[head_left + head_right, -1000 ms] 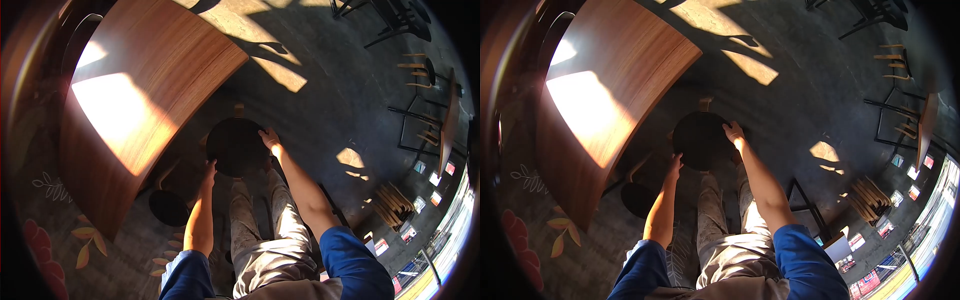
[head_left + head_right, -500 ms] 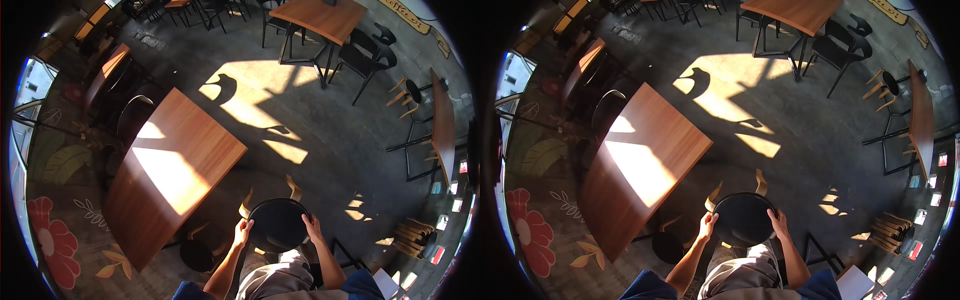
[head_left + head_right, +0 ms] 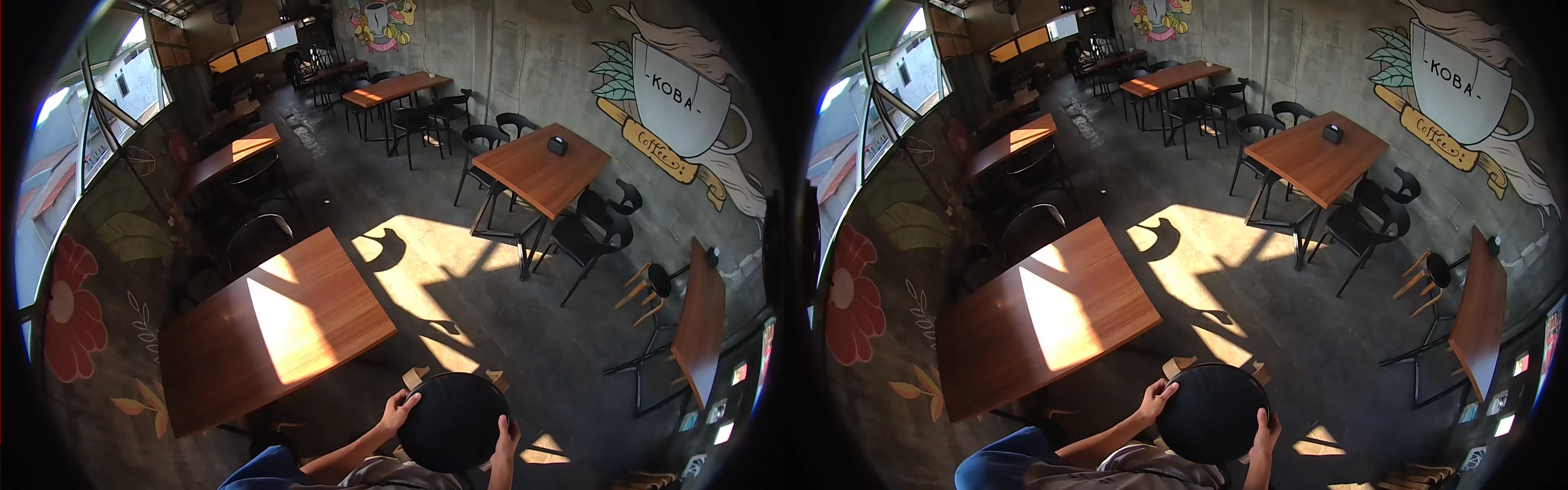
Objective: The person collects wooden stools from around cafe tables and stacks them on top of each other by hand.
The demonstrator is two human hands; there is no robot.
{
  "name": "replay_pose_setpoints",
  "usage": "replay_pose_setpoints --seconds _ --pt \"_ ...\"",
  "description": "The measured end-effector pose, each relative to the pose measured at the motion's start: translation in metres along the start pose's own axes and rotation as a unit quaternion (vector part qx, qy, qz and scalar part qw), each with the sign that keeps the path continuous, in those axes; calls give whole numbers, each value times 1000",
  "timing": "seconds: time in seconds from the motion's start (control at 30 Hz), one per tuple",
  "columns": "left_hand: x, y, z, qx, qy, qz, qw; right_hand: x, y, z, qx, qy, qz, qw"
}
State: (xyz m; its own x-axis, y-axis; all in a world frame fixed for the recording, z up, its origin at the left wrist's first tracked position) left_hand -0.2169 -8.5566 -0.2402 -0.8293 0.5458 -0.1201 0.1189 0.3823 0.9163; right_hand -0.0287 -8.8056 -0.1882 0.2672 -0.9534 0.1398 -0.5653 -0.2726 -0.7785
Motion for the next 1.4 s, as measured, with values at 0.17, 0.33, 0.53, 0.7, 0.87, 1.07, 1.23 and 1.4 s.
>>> replay_pose_setpoints --seconds 0.17,0.33,0.53,0.7,0.87,1.07,1.23,1.4 --pt "-13 12 -3 -30 -2 14 999 18 -5 15 54 29 86 994" --pt "-23 37 4 -37 6 -61 997 17 -16 35 95 18 97 991" --pt "-15 62 26 -38 -31 23 999 11 -42 41 135 24 113 984" --pt "-32 91 43 -22 -34 -154 987 5 -80 52 226 17 19 974" --pt "-39 84 112 -12 -37 -123 992 -22 -131 83 189 7 29 981" --pt "-66 125 200 15 -24 -193 981 -61 -171 191 259 39 24 965" --pt "-100 209 244 26 -107 -241 964 -88 -246 224 288 77 17 954" --pt "-119 238 297 4 -145 -198 969 -111 -301 236 252 57 149 955"
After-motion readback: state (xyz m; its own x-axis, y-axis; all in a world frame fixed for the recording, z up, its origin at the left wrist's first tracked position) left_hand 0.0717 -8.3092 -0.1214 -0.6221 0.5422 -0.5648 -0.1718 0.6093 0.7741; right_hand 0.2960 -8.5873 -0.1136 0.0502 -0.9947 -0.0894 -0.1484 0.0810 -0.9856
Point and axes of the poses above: each hand's wrist, its own z-axis towards the middle knuckle, its own x-axis out of the back of the hand, y = z × x, the point moved 6 cm from there along z, towards the middle knuckle, and after that the axes turned 1 degree about -x, right-handed, at the moved point
